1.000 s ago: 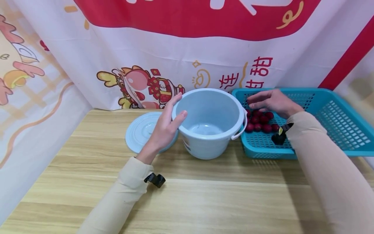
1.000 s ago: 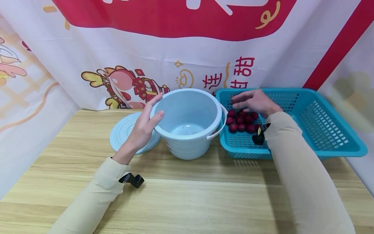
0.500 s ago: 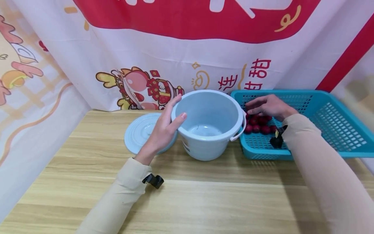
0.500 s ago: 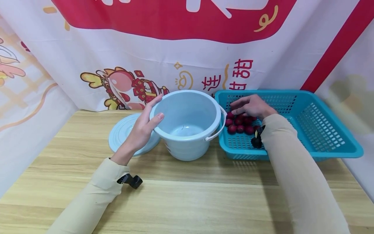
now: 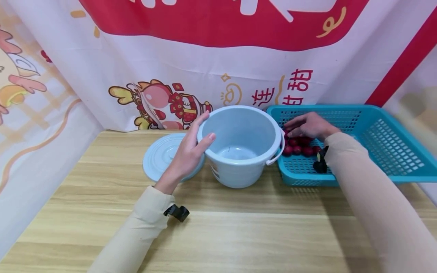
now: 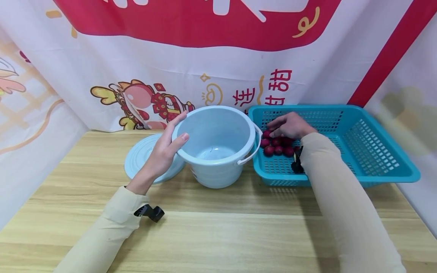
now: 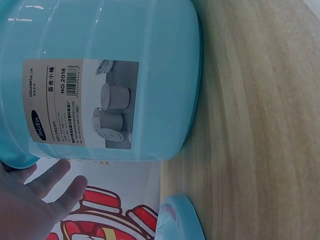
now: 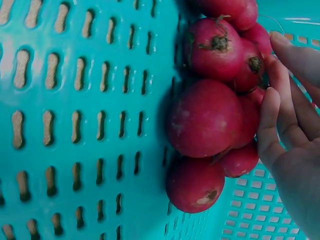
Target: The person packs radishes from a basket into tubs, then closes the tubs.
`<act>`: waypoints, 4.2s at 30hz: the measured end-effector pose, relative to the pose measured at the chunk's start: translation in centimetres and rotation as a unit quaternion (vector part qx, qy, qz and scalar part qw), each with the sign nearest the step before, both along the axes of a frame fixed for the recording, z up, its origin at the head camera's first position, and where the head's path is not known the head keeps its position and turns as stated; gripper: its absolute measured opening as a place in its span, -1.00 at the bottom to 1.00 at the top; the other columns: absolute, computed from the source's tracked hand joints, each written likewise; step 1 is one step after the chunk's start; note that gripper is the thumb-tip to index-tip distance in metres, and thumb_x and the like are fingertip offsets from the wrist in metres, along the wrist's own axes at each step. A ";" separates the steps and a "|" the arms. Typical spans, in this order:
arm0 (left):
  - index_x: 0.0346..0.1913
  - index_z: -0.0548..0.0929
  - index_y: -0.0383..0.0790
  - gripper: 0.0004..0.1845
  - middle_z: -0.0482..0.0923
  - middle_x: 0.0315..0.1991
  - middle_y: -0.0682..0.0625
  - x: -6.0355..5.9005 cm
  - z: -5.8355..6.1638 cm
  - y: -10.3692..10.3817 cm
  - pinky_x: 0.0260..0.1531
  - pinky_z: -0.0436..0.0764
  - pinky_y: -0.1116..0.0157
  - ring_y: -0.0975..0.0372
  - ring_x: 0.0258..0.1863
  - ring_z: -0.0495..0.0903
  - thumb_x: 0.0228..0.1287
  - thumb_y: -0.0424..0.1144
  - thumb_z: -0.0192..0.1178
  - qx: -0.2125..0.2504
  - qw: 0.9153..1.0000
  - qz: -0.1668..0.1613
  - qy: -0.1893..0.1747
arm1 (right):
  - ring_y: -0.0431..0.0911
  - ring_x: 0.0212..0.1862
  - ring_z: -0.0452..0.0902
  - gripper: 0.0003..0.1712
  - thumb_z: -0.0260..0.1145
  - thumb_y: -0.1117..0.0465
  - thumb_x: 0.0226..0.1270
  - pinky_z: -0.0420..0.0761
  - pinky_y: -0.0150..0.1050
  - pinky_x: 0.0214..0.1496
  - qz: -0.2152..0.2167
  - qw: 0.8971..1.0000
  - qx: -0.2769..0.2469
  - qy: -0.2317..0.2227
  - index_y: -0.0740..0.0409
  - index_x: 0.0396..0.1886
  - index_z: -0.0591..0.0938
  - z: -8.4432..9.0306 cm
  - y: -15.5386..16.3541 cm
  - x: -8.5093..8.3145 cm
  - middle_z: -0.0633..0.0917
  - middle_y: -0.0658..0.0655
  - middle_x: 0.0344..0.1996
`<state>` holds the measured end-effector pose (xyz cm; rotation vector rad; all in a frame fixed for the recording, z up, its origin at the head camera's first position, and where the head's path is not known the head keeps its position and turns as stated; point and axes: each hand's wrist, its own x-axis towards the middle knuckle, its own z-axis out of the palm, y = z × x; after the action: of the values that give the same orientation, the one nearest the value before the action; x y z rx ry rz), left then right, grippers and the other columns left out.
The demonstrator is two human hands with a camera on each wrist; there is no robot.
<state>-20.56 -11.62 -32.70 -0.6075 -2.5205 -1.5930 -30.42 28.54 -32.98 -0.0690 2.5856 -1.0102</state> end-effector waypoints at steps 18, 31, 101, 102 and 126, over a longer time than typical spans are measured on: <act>0.71 0.07 0.13 -0.23 0.05 0.72 0.16 -0.1 0.0 -0.2 0.52 0.44 -0.16 0.08 0.64 0.23 0.58 0.12 0.04 0.004 1.000 -0.006 0.002 | 0.30 0.33 0.41 -0.50 0.45 0.12 0.46 0.50 0.37 0.38 0.021 0.996 0.080 0.043 0.12 0.33 0.70 -0.4 -0.9 -0.4 0.68 0.37 0.27; 0.71 0.07 0.16 -0.24 0.06 0.72 0.15 0.0 0.0 -0.1 0.52 0.44 -0.17 0.09 0.63 0.23 0.58 0.13 0.04 0.005 1.000 -0.005 0.002 | 0.30 0.32 0.40 -0.52 0.44 0.09 0.46 0.53 0.36 0.33 0.022 0.995 0.083 0.051 0.12 0.31 0.72 -0.2 -0.9 -0.4 0.66 0.38 0.30; 0.71 0.08 0.20 -0.26 0.07 0.72 0.19 -0.3 -0.1 0.0 0.54 0.42 -0.13 0.13 0.65 0.23 0.58 0.12 0.01 -0.011 1.000 0.002 0.000 | -0.19 0.29 0.40 -0.28 0.47 -0.28 0.31 0.68 -0.52 -0.10 -0.067 0.972 -0.103 0.198 -0.23 0.44 0.63 5.1 -0.8 2.1 0.61 0.00 0.43; 0.71 0.08 0.21 -0.26 0.07 0.72 0.20 -0.3 -0.1 0.0 0.54 0.42 -0.13 0.13 0.64 0.23 0.58 0.12 0.01 -0.012 1.000 0.002 0.000 | -0.19 0.30 0.40 -0.26 0.47 -0.29 0.30 0.69 -0.52 -0.10 -0.067 0.972 -0.101 0.200 -0.23 0.44 0.62 5.2 -0.9 2.1 0.60 -0.01 0.43; 0.71 0.07 0.20 -0.23 0.05 0.72 0.21 -0.3 0.2 0.2 0.56 0.38 -0.14 0.14 0.67 0.18 0.56 0.18 0.00 -0.015 1.000 0.001 0.010 | -0.16 0.08 0.69 -0.44 0.54 -0.14 0.31 0.72 -0.51 -0.07 0.043 0.960 -0.131 0.242 -0.14 0.28 0.75 9.1 -7.4 4.3 0.80 -0.09 0.09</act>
<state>-20.86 -11.40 -32.54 -0.6210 -2.5329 -1.5436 -26.10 21.16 -23.92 -0.5567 2.8140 -1.4469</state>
